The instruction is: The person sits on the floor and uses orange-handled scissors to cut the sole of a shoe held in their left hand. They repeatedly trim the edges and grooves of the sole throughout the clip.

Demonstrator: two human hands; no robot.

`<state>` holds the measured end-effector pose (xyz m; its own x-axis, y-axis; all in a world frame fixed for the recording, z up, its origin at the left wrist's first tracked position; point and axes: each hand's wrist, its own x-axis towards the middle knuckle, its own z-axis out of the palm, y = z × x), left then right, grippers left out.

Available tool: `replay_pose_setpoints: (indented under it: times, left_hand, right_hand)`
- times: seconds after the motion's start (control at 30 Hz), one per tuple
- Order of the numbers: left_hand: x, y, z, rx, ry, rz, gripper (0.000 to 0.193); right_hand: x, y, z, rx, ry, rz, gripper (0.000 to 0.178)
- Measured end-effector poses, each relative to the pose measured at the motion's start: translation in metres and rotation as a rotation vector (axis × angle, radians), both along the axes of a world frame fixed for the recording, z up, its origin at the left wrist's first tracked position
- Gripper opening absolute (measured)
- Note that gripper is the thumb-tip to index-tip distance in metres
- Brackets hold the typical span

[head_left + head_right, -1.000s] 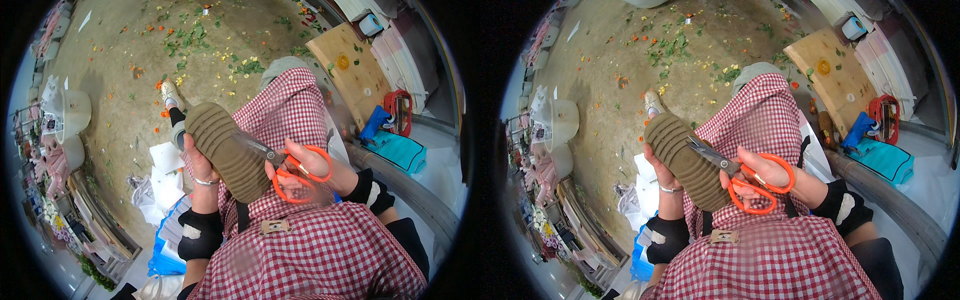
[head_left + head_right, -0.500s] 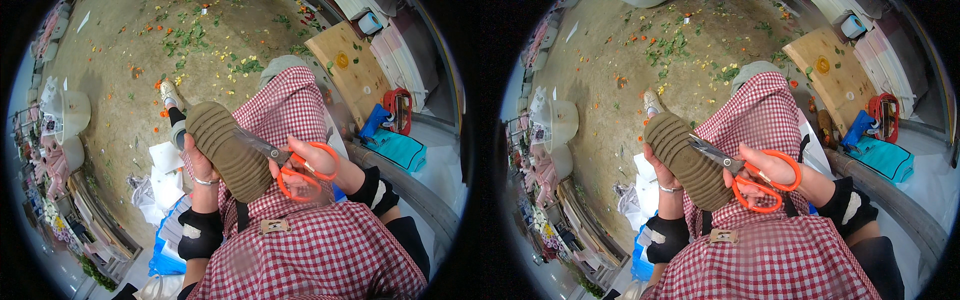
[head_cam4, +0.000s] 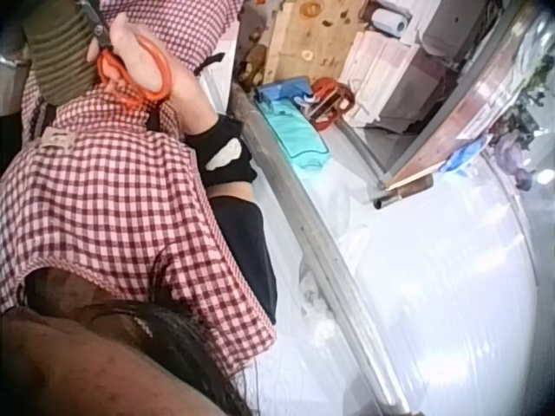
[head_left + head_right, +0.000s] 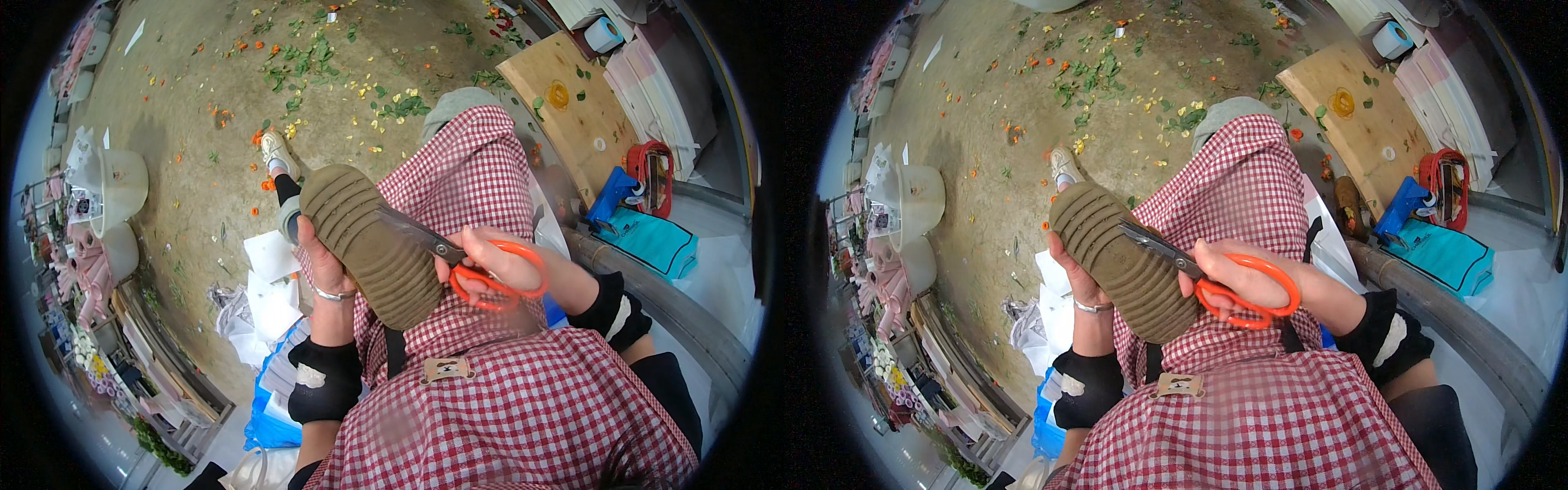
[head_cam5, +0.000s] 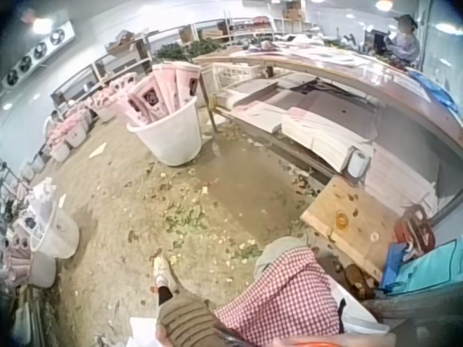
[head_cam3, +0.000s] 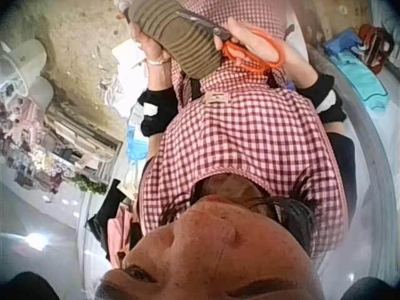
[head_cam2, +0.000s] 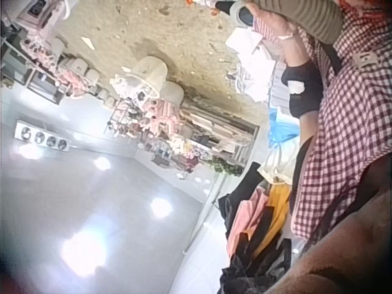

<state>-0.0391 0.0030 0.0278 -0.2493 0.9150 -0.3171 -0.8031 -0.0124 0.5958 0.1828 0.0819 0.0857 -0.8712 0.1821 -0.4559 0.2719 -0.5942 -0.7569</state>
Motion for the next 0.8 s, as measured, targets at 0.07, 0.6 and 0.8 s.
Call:
replay_pose_setpoints:
  times: [0.07,0.6,0.8]
  left_hand:
    - [0.000,0.001,-0.002,0.017,-0.025,-0.031,0.075]
    - [0.006,0.015,-0.014,0.151,-0.536,-0.178,0.082]
    - [0.009,0.019,-0.007,0.021,-0.199,-0.160,0.080]
  right_hand:
    - [0.003,0.017,0.006,0.153,-0.047,0.105,0.064]
    - [-0.009,0.145,0.003,0.124,0.046,0.751,0.065]
    - [-0.009,0.142,-0.012,0.029,0.132,0.680,0.064]
